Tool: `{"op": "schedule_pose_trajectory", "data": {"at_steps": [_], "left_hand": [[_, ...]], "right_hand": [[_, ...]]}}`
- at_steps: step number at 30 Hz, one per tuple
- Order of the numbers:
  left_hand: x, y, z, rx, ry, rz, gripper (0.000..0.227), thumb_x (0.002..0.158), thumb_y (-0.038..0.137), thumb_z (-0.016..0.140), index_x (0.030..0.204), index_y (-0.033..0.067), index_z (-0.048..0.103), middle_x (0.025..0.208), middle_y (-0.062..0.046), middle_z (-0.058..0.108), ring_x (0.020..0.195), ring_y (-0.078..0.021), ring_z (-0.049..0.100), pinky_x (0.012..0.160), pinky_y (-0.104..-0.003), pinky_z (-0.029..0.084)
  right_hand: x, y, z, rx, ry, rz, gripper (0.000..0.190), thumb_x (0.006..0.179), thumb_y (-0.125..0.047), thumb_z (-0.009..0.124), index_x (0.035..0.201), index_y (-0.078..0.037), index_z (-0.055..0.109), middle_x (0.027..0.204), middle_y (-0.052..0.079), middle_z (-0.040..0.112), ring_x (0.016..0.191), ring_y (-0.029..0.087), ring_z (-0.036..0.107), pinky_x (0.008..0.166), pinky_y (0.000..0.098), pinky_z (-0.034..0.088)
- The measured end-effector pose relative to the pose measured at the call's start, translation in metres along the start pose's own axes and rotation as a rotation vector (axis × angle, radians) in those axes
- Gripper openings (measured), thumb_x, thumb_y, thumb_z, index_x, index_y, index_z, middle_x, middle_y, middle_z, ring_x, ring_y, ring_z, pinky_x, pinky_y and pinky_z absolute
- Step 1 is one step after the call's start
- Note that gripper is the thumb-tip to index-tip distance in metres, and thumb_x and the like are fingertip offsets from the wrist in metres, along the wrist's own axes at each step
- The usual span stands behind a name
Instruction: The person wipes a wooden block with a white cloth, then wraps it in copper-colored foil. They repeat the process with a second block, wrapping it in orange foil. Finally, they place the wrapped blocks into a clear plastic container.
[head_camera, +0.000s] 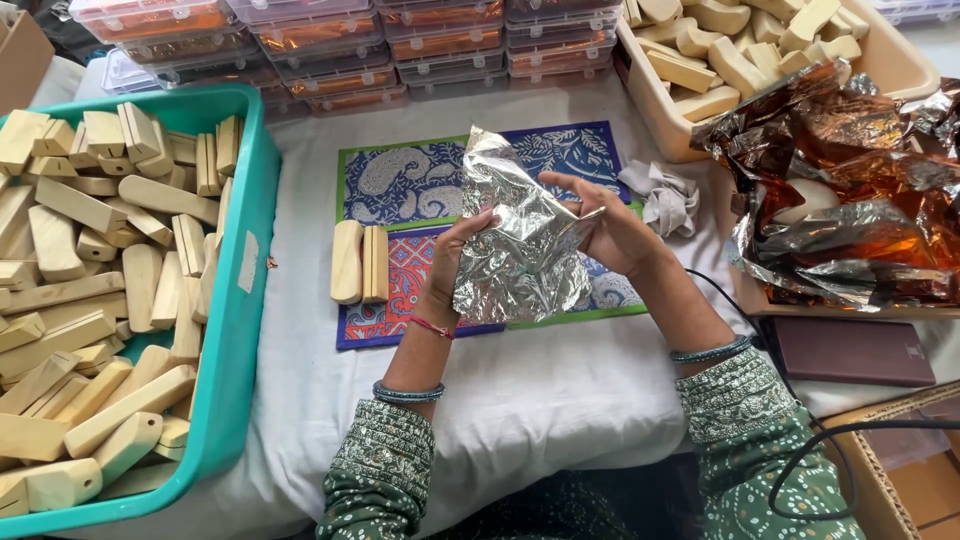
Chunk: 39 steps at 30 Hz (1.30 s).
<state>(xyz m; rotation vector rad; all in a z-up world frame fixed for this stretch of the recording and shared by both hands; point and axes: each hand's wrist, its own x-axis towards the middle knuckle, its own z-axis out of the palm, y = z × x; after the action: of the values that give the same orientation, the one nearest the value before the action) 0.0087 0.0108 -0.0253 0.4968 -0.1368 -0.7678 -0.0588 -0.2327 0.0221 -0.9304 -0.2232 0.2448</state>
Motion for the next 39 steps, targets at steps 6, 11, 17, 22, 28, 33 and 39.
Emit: {"op": "schedule_pose_trajectory", "data": {"at_steps": [6, 11, 17, 22, 28, 33, 39], "left_hand": [[-0.001, 0.006, 0.015, 0.084, -0.017, 0.013, 0.019, 0.101, 0.015, 0.064, 0.108, -0.0012, 0.07, 0.1, -0.014, 0.076, 0.086, -0.0203, 0.076, 0.074, -0.032, 0.065], [-0.003, 0.011, 0.014, 0.143, 0.083, 0.051, 0.019, 0.097, 0.015, 0.064, 0.11, 0.0025, 0.069, 0.102, -0.012, 0.074, 0.085, -0.0197, 0.077, 0.073, -0.032, 0.066], [0.007, 0.007, -0.014, 0.051, 0.086, 0.107, 0.02, 0.1, 0.015, 0.063, 0.114, 0.0004, 0.065, 0.104, -0.014, 0.073, 0.088, -0.0216, 0.077, 0.075, -0.035, 0.067], [-0.006, 0.013, 0.014, 0.086, 0.031, 0.113, 0.024, 0.1, 0.015, 0.062, 0.117, -0.0012, 0.064, 0.104, -0.017, 0.073, 0.087, -0.0228, 0.076, 0.071, -0.034, 0.066], [0.006, 0.009, 0.009, 0.27, 0.091, 0.081, 0.03, 0.093, 0.014, 0.065, 0.119, -0.0001, 0.064, 0.105, -0.015, 0.073, 0.085, -0.0213, 0.076, 0.069, -0.034, 0.066], [0.031, 0.004, -0.039, 0.734, 0.254, 0.118, 0.035, 0.097, 0.01, 0.073, 0.126, -0.002, 0.059, 0.112, -0.013, 0.07, 0.103, -0.0226, 0.07, 0.092, -0.04, 0.056], [-0.01, 0.023, 0.047, 1.707, 0.614, 0.638, 0.057, 0.089, 0.015, 0.069, 0.141, 0.0004, 0.052, 0.13, -0.019, 0.063, 0.119, -0.0313, 0.063, 0.101, -0.04, 0.053]], "right_hand": [[-0.002, -0.001, -0.006, -0.151, 0.183, -0.381, 0.066, 0.093, -0.006, 0.077, 0.152, -0.003, 0.047, 0.14, 0.013, 0.061, 0.125, 0.02, 0.062, 0.108, 0.0346, 0.055], [0.007, -0.012, 0.003, -0.317, 0.456, -0.1, 0.05, 0.096, -0.034, 0.062, 0.139, -0.01, 0.054, 0.13, 0.011, 0.066, 0.115, 0.021, 0.066, 0.093, 0.0338, 0.057], [0.004, 0.033, -0.065, -0.275, 0.263, 0.205, 0.074, 0.109, -0.069, 0.044, 0.132, -0.002, 0.064, 0.115, 0.012, 0.068, 0.099, 0.019, 0.064, 0.082, 0.0338, 0.054], [-0.004, 0.0, -0.001, -0.24, -0.022, -0.101, 0.065, 0.095, -0.056, 0.066, 0.137, -0.006, 0.062, 0.13, 0.005, 0.068, 0.117, 0.013, 0.068, 0.1, 0.0332, 0.057], [-0.006, -0.012, 0.013, -0.402, 0.264, -0.208, 0.058, 0.086, -0.004, 0.076, 0.142, -0.005, 0.059, 0.127, 0.007, 0.068, 0.11, 0.013, 0.07, 0.101, 0.0286, 0.058], [-0.004, -0.011, -0.005, -0.675, 0.397, -0.171, 0.069, 0.08, -0.004, 0.078, 0.146, -0.009, 0.056, 0.127, 0.007, 0.07, 0.087, 0.009, 0.07, 0.071, 0.0232, 0.061], [-0.003, -0.003, 0.018, -1.22, 0.529, 0.259, 0.073, 0.081, -0.015, 0.081, 0.149, -0.019, 0.055, 0.115, 0.01, 0.073, 0.062, 0.012, 0.064, 0.056, 0.0268, 0.055]]}}
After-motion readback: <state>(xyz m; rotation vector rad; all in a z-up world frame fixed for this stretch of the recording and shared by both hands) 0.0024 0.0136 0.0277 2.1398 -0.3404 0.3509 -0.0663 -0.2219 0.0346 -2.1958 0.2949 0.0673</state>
